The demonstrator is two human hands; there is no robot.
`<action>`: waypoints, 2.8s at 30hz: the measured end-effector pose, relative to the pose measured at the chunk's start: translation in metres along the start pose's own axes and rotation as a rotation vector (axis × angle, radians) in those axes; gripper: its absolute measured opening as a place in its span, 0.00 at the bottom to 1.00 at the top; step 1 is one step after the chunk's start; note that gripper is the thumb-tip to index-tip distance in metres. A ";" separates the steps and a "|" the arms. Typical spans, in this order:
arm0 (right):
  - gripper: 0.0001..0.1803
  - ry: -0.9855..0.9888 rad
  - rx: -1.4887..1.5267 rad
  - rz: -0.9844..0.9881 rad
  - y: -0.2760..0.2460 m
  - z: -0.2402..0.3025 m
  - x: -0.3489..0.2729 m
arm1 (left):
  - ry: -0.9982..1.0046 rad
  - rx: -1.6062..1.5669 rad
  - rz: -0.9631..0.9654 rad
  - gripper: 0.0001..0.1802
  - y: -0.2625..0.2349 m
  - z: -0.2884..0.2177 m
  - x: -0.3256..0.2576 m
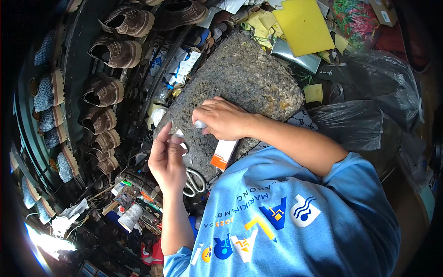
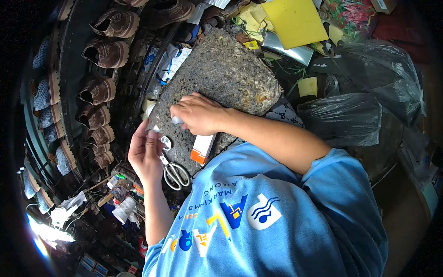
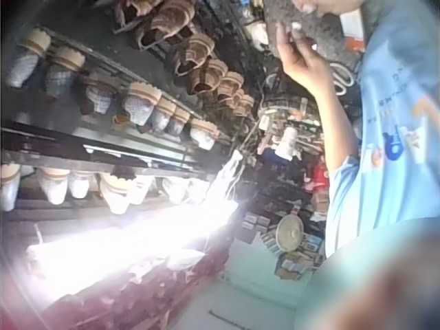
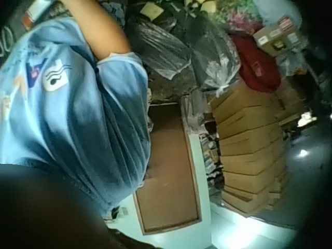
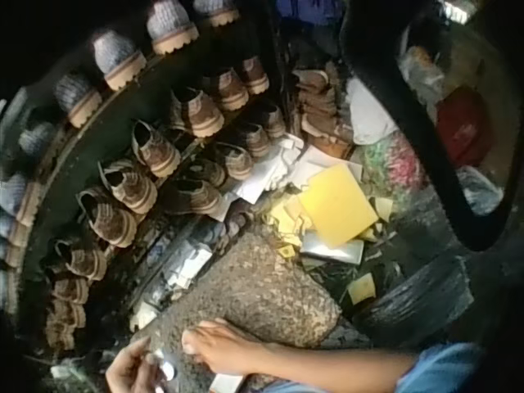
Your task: Inspecting, trimming excess material with scissors, and applying glue to shoe components in a workshop.
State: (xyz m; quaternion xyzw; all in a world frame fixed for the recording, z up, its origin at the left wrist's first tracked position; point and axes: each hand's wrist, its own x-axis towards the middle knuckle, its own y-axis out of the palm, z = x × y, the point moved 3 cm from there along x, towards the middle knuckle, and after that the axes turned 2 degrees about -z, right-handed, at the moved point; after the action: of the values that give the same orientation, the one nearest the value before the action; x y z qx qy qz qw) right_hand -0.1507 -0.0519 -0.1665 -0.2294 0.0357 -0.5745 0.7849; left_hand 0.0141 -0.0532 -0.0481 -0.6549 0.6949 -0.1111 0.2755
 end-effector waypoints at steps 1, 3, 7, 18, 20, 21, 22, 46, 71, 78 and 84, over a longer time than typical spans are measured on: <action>0.17 0.000 -0.002 0.000 0.000 0.000 0.000 | -0.114 -0.143 -0.026 0.13 0.000 0.001 0.002; 0.17 0.006 0.005 0.013 0.000 0.001 0.000 | -0.179 -0.227 0.002 0.14 0.002 0.004 0.007; 0.16 0.042 -0.009 0.061 0.000 0.000 0.000 | -0.290 -0.309 0.076 0.13 0.010 0.007 0.013; 0.16 0.010 -0.042 0.034 0.002 0.000 0.002 | -0.395 -0.329 0.111 0.11 0.014 0.014 0.020; 0.16 0.009 -0.030 0.032 0.002 -0.001 0.001 | -0.346 -0.401 0.058 0.11 0.006 0.012 0.017; 0.16 0.003 -0.018 0.031 0.002 -0.001 0.001 | -0.299 -0.394 0.078 0.11 0.000 0.014 0.017; 0.16 -0.001 -0.015 0.034 0.002 0.000 0.002 | -0.300 -0.393 0.073 0.11 -0.002 0.014 0.015; 0.20 0.013 -0.044 0.074 0.003 -0.001 0.001 | 0.441 0.631 0.334 0.09 0.030 -0.037 0.030; 0.44 0.047 0.455 0.355 -0.013 0.078 0.028 | 0.612 0.424 0.275 0.22 -0.055 -0.038 -0.016; 0.48 -0.087 0.611 0.820 0.022 0.132 0.062 | 0.621 0.563 0.335 0.12 -0.117 -0.046 -0.061; 0.69 0.013 0.657 0.989 0.068 0.174 0.088 | 0.487 0.611 0.132 0.11 -0.196 -0.042 -0.086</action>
State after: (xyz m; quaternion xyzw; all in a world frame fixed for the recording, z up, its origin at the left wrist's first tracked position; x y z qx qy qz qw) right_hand -0.0056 -0.0617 -0.0205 0.0730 -0.0368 -0.1227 0.9891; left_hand 0.1570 -0.0014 0.1080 -0.4512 0.7156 -0.4467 0.2913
